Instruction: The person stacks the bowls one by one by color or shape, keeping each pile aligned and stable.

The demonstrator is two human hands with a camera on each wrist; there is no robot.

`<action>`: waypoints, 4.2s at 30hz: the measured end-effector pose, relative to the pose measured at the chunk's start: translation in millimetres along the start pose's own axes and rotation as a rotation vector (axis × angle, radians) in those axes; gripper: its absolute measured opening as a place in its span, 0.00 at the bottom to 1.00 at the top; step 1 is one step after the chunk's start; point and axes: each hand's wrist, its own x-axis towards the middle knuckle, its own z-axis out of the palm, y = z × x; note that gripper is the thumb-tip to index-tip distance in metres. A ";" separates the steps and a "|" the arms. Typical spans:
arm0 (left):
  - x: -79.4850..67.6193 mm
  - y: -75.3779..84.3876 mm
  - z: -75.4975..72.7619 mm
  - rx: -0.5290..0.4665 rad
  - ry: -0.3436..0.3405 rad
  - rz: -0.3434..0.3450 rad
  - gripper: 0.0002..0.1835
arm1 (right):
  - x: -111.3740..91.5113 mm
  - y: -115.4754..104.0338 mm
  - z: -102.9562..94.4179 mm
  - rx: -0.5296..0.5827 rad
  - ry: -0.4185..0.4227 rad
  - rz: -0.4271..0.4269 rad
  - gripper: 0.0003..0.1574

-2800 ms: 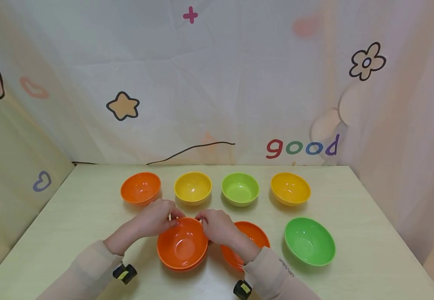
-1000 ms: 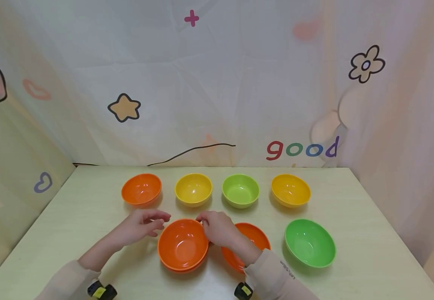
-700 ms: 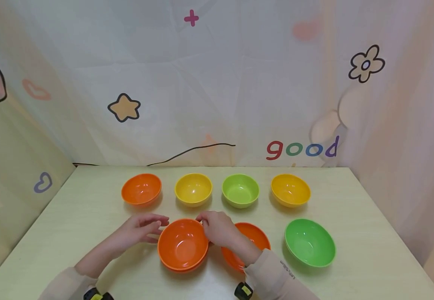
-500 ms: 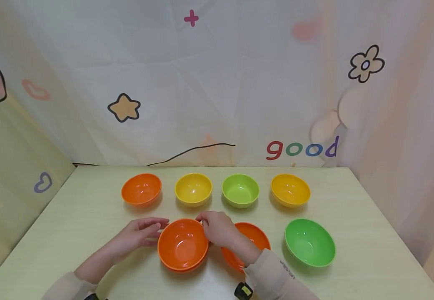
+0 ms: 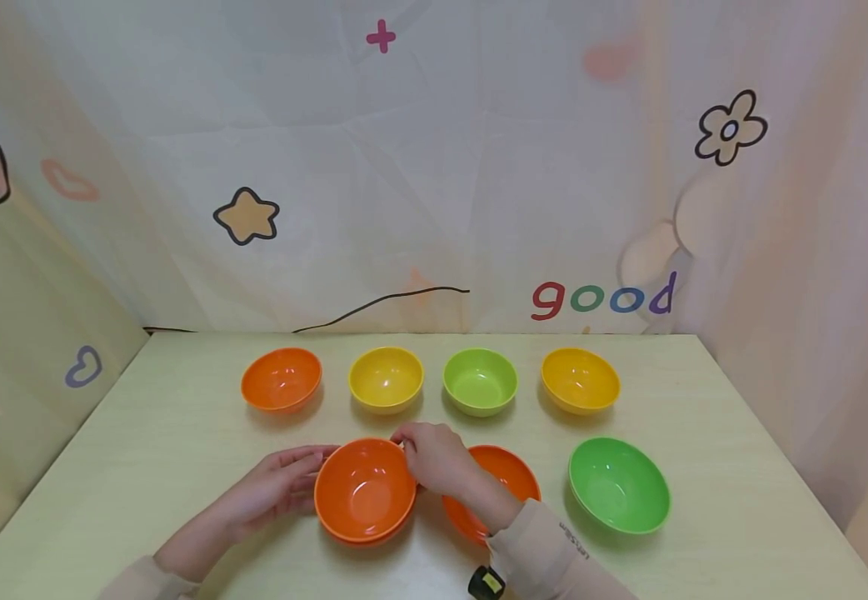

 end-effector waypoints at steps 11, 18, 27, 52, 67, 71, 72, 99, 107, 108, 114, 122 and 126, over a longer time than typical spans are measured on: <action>-0.1 -3.9 0.1 -0.031 -0.037 -0.037 0.33 | -0.6 0.4 -0.1 -0.005 0.009 -0.025 0.15; -2.3 -6.2 1.5 -0.083 -0.085 -0.034 0.30 | -0.4 0.1 0.9 -0.033 0.036 -0.055 0.15; -2.5 -6.2 1.2 -0.099 -0.113 -0.042 0.29 | -1.2 -1.5 0.9 -0.030 0.028 -0.039 0.15; -1.8 -5.9 -0.3 -0.102 -0.117 -0.047 0.29 | -0.2 -1.9 -1.5 -0.097 0.066 -0.056 0.14; -3.1 -4.7 0.6 -0.102 -0.113 -0.051 0.30 | -8.6 -0.1 -11.1 -0.088 0.216 -0.126 0.09; -3.1 -5.3 0.5 -0.105 -0.117 -0.048 0.30 | -11.9 3.0 -13.1 -0.086 0.257 -0.150 0.08; -3.0 -5.5 0.4 -0.105 -0.118 -0.048 0.30 | -12.7 3.9 -13.8 -0.089 0.265 -0.158 0.08; -1.5 -5.9 0.2 -0.107 -0.115 -0.043 0.31 | -32.7 44.5 -41.4 -0.126 0.390 -0.134 0.11; -1.1 -6.4 -0.4 -0.106 -0.118 -0.043 0.31 | -41.3 59.1 -50.7 -0.139 0.406 -0.105 0.11; -1.1 -6.4 -0.5 -0.106 -0.118 -0.044 0.31 | -42.4 60.9 -51.3 -0.144 0.407 -0.097 0.11; -2.1 -6.6 -0.6 -0.113 -0.122 -0.045 0.30 | -49.5 70.0 -51.2 -0.145 0.408 -0.108 0.11; -3.2 -6.9 -0.7 -0.117 -0.125 -0.039 0.30 | -57.1 78.5 -47.7 -0.175 0.453 -0.157 0.15; -3.1 -7.0 -0.5 -0.123 -0.129 -0.038 0.31 | -60.6 79.8 -46.4 -0.196 0.472 -0.163 0.17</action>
